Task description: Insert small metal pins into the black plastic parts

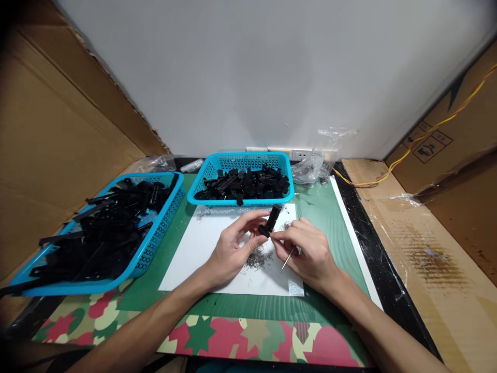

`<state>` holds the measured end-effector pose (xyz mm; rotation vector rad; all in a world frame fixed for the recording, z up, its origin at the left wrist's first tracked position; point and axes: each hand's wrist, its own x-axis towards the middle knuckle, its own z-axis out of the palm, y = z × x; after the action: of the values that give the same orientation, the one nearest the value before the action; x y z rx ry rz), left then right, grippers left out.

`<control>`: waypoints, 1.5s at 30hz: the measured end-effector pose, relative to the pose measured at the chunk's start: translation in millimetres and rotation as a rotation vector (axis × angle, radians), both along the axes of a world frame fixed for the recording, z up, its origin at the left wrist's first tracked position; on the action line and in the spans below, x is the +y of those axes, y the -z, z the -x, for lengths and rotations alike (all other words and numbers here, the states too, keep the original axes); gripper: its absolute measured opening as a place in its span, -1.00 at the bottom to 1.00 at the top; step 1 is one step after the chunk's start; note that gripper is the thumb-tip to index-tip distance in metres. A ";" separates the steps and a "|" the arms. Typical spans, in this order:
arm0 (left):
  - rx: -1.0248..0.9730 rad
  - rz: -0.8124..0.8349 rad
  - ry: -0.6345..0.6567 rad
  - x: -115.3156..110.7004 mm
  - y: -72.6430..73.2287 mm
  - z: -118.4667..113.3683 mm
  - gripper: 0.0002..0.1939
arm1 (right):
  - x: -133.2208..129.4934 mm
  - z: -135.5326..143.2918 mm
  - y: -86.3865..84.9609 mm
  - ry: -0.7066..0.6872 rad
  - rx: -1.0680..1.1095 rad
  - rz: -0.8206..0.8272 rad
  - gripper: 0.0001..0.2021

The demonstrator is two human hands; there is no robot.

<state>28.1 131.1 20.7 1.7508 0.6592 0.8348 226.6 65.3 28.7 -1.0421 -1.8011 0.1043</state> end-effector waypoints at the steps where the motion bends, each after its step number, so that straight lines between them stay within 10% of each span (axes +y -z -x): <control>1: -0.002 0.004 0.003 -0.1 -0.5 0.0 -0.56 | -0.3 0.2 0.0 -0.002 0.007 0.004 -0.81; 13: -0.011 0.084 0.016 -0.3 -2.5 -0.1 -0.56 | 0.1 -8.7 1.5 -0.068 0.113 0.298 -0.91; 22: -0.041 0.240 0.077 0.2 -7.4 -2.0 -0.72 | 4.7 -19.7 -1.5 -0.021 -0.085 0.125 -0.87; 32: 0.271 -0.439 0.121 4.8 0.1 2.8 -0.81 | -2.9 -34.7 -6.8 -0.149 -0.255 0.353 -0.91; 37: 0.294 -0.531 0.234 3.9 8.0 0.0 -0.84 | -9.5 -37.8 -18.6 -0.224 -0.164 0.621 -0.83; 45: 0.319 -0.644 0.225 5.7 18.2 -0.1 -0.84 | -4.0 -29.0 -8.8 -0.073 0.075 0.504 -0.79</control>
<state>28.3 136.8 2.5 2.5242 0.3997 0.6522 255.6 61.4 37.5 -1.2981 -1.7851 0.6605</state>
